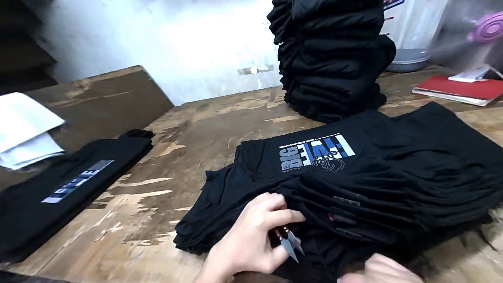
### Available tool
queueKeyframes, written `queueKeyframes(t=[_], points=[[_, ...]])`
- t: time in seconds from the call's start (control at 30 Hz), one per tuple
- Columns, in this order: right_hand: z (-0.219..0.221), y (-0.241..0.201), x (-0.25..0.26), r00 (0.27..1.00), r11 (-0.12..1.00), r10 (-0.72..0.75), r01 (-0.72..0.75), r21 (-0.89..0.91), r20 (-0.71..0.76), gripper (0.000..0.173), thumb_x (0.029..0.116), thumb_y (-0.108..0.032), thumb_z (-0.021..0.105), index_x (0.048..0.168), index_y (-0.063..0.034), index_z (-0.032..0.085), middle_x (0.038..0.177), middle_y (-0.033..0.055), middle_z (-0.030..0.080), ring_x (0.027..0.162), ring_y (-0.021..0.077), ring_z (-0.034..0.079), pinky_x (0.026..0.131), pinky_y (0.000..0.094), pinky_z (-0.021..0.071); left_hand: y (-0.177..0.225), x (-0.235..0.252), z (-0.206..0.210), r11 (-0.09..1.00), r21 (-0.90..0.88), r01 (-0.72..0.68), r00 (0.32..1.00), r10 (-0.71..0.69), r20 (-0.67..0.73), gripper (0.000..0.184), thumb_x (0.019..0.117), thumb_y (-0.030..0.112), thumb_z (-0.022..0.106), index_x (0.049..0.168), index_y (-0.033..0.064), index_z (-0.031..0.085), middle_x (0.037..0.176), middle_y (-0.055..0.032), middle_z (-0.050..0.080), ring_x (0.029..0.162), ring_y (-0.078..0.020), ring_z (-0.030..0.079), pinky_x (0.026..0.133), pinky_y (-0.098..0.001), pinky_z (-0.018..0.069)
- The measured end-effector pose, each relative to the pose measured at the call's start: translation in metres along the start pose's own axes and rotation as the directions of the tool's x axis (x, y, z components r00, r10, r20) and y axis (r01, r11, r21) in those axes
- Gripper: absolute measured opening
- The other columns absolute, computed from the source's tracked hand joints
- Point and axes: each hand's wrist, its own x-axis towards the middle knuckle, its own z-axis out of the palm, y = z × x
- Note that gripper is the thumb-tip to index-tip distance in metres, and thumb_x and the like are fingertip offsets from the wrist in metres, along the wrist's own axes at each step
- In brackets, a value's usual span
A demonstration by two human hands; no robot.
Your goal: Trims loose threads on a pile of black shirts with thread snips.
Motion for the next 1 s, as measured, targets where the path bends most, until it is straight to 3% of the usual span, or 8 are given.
queueKeyframes(t=[0.07,0.17,0.33,0.47,0.53,0.67,0.87,1.0], points=[[0.002,-0.003,0.007,0.988,0.991,0.084,-0.096,-0.093,-0.127,0.025,0.1012,-0.029,0.065,0.101,-0.0092,0.079,0.077,0.0066,0.073,0.075,0.0195,0.066,0.077,0.0377,0.0532,0.004,0.001,-0.005,0.998,0.053,0.026,0.997,-0.029,0.074,0.033,0.0866,0.033,0.069,0.118,0.0235,0.071,0.092,0.0002,0.063,0.088,-0.0164,0.061,0.08,-0.0371,0.0515],[0.024,-0.011,0.028,0.952,0.932,0.215,-0.267,-0.246,-0.22,0.028,0.0996,-0.039,0.066,0.101,-0.0155,0.081,0.089,0.0049,0.07,0.089,0.0223,0.064,0.079,0.04,0.0527,-0.004,0.006,0.009,0.983,0.185,0.015,0.994,0.006,-0.109,0.006,0.0869,0.012,0.065,0.091,0.016,0.068,0.077,0.0006,0.059,0.073,-0.015,0.06,0.068,-0.0331,0.0521],[0.046,-0.02,0.04,0.954,0.932,0.259,-0.287,-0.219,-0.15,0.015,0.0899,-0.033,0.075,0.091,-0.0213,0.084,0.102,0.0087,0.067,0.097,0.0258,0.059,0.083,0.0449,0.047,0.019,0.011,0.014,0.927,0.299,0.225,0.973,-0.199,-0.116,0.012,0.076,0.022,0.069,0.086,0.0214,0.076,0.073,0.0048,0.063,0.068,-0.0118,0.064,0.06,-0.0346,0.0553],[0.063,-0.013,0.029,0.932,0.99,0.002,-0.054,-0.132,-0.363,0.006,0.0893,-0.014,0.076,0.087,-0.0083,0.079,0.096,0.0089,0.066,0.105,0.017,0.06,0.097,0.0257,0.048,0.062,0.016,-0.005,0.737,-0.032,0.675,0.731,-0.661,0.17,0.039,0.0925,0.052,0.067,0.079,0.0162,0.074,0.064,0.0045,0.067,0.056,-0.0091,0.065,0.054,-0.0364,0.0563],[0.079,-0.009,0.025,0.894,0.985,-0.092,0.016,-0.174,-0.439,0.004,0.0898,-0.007,0.074,0.088,-0.0042,0.073,0.098,0.0092,0.066,0.104,0.0143,0.065,0.098,0.0223,0.0528,0.063,0.017,0.009,0.619,-0.261,0.741,0.671,-0.686,0.28,0.031,0.089,0.041,0.073,0.076,0.0133,0.075,0.063,0.0056,0.066,0.056,-0.0049,0.062,0.055,-0.0307,0.0531],[0.069,-0.017,0.033,0.874,0.974,0.219,-0.221,0.045,-0.434,0.008,0.093,-0.006,0.072,0.09,-0.0004,0.077,0.107,0.0143,0.066,0.087,0.0065,0.069,0.077,0.018,0.0605,0.06,0.007,0.025,0.591,-0.484,0.646,0.726,-0.672,0.148,0.017,0.095,0.023,0.071,0.085,0.0103,0.077,0.071,0.0058,0.075,0.062,-0.0013,0.069,0.059,-0.0216,0.0583],[0.06,-0.015,0.029,0.815,0.936,0.348,-0.273,0.224,-0.463,0.008,0.0924,0.001,0.07,0.088,0.0057,0.073,0.11,0.0156,0.061,0.084,0.0063,0.071,0.073,0.021,0.0653,0.082,0.006,-0.006,0.852,0.115,0.511,0.857,-0.515,0.003,0.034,0.087,0.036,0.079,0.113,0.0147,0.074,0.101,-0.0038,0.069,0.095,-0.0198,0.068,0.083,-0.0413,0.0578],[0.061,-0.011,0.032,0.809,0.97,0.241,-0.225,0.096,-0.537,0.01,0.093,-0.007,0.073,0.087,0.0001,0.075,0.105,0.0115,0.061,0.088,0.0013,0.065,0.077,0.0121,0.0579,0.086,0.011,0.001,0.9,0.249,0.358,0.933,-0.357,-0.051,0.022,0.091,0.031,0.075,0.106,0.0169,0.078,0.094,-0.0021,0.071,0.089,-0.0215,0.068,0.077,-0.0381,0.0554]])
